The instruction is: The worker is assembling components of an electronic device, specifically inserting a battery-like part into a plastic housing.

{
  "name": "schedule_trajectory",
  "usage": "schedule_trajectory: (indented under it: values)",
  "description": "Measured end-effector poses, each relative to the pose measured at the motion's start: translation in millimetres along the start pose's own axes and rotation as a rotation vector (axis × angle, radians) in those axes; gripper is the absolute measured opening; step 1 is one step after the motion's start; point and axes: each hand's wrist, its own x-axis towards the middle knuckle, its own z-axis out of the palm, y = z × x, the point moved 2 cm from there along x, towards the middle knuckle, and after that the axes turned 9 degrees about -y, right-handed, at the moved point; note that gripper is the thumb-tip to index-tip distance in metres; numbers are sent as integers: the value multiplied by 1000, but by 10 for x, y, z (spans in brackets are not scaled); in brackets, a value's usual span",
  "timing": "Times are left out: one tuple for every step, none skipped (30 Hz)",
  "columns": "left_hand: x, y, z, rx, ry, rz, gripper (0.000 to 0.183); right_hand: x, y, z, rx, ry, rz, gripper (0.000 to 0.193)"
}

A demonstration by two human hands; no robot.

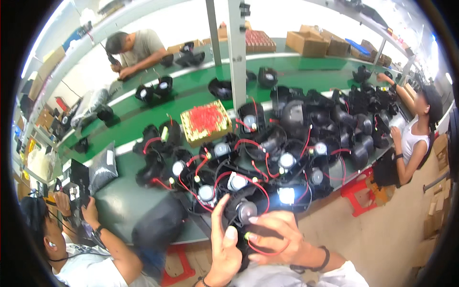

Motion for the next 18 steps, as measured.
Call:
schedule_trajectory:
  values:
    - [28,5,-30,-12,2,6,77,-7,-23,31,19,-1,18,52]
    - [67,22,-56,-23,2,14,77,8,5,55,-18,-10,4,54]
    - [88,34,-98,-14,28,32,77,50,-31,43,-69,-16,7,55]
    - [115,129,-109,-25,25,22,76,74,-66,4,-121,-25,12,56]
    - [174,201,-141,-77,7,56,71,67,-67,10,-153,-69,1,57]
    - [215,266,-182,-134,-14,80,65,33,-116,-13,-183,-79,21,58]
    - [342,327,-283,-173,32,51,67,9,-128,-30,-156,-70,28,59]
    - [530,454,-397,-111,-21,39,67,-26,-110,-38,-129,-62,37,60]
    - [793,640,-390,-102,20,-19,66,-93,-90,-70,-145,-47,38,60]
    - [1077,715,-509,-74,75,-77,66,-164,-41,-69,-48,-38,49,54]
    - [1392,795,-674,-6,107,-124,66,-228,15,-44,55,-32,50,49]
    - [1768,764,-899,35,126,-135,64,-304,53,-26,50,-23,37,49]
    - [2145,771,-1090,202,199,-168,63,-401,72,10,94,-128,32,48]
    - [2547,681,-1304,268,102,-122,64,-518,96,54,137,-235,34,48]
    - [2975,533,-1528,377,143,-155,62,-641,132,105,183,-339,37,47]
    - [3310,455,-1987,462,200,-234,61,-734,143,187,248,-456,3,46]
    - [3607,337,-2442,444,308,-259,60,-823,178,266,313,-579,-35,46]
    - [3873,143,-2522,562,424,-239,56,-944,269,320,278,-738,22,54]
